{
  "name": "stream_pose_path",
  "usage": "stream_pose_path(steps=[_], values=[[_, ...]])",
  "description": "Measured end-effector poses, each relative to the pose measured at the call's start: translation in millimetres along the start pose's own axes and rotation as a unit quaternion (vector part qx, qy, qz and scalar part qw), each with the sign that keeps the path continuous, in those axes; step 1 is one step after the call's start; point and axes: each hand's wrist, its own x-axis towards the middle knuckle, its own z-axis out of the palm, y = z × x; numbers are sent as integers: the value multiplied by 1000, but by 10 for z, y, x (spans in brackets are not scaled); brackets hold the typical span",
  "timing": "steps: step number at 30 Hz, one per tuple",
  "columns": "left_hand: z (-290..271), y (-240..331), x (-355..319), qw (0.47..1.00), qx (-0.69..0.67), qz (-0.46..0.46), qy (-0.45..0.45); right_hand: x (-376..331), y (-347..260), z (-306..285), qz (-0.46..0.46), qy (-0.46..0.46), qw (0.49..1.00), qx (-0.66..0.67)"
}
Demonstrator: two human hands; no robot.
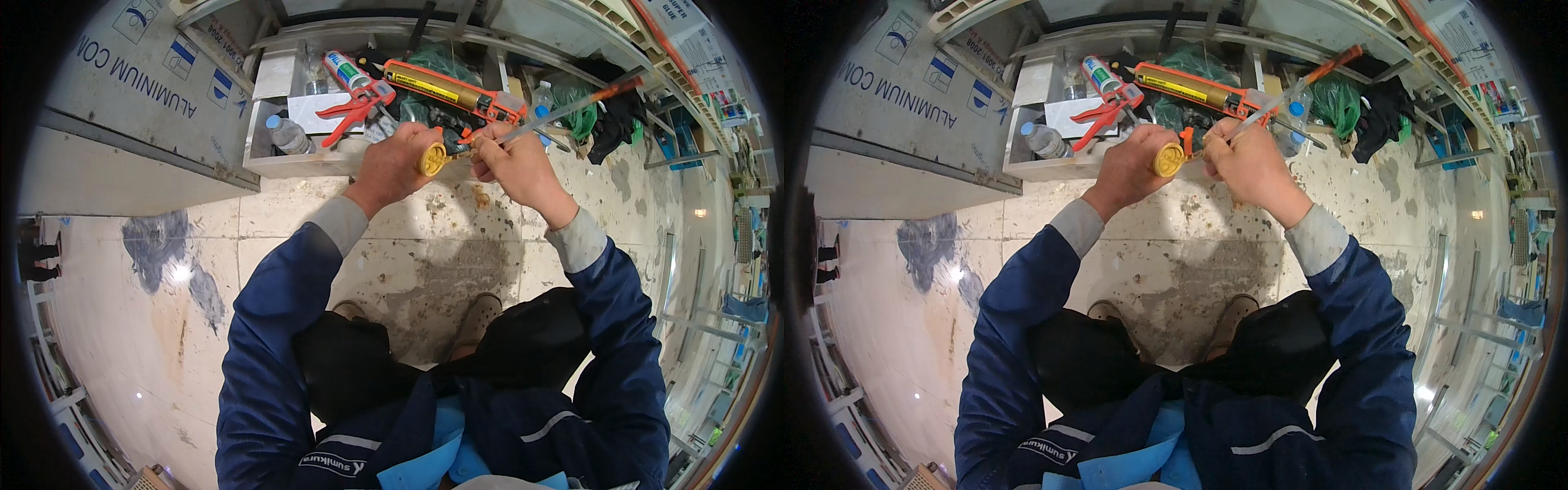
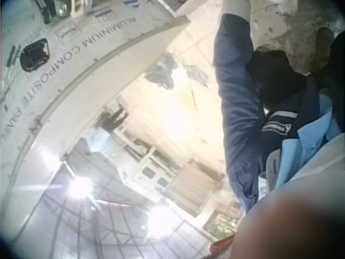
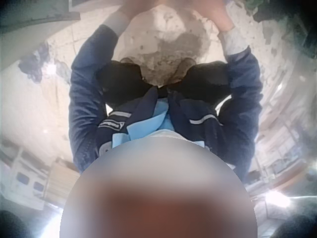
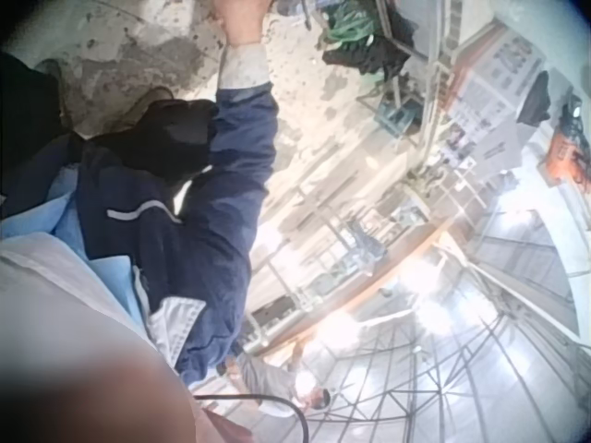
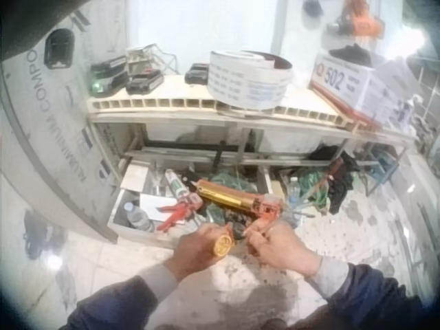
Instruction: The person sits on the floor and uses a thin stick to stir a yellow paste inside a small yellow container. They briefly pick up a water bottle and pour liquid into the container, then continue stirring the mixture.
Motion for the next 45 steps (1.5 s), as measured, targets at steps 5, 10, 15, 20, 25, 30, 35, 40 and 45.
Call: stream_pose_path(steps=[5,10,15,20,25,30,35,40,45], values=[[41,-70,-43,999,-22,17,23,31,67,34,55,-4,992,112],[60,-128,-50,996,-67,18,52,48,91,44,43,7,986,158],[49,-84,-3,996,-92,-9,19,8,93,126,-67,-47,997,-13],[14,-30,14,997,-81,-8,13,-59,77,128,-166,-25,986,0],[-76,7,29,997,-74,-22,4,-85,77,118,-169,-57,979,-102],[-138,26,40,996,-83,-16,-8,-86,95,163,-169,-50,980,-90],[-92,-28,29,990,-139,38,7,-84,93,159,-198,-28,975,-96],[-7,-106,0,983,-170,61,26,-95,76,145,-105,-93,989,33],[59,-133,13,985,-166,53,15,-102,63,141,-182,-51,976,-107]])
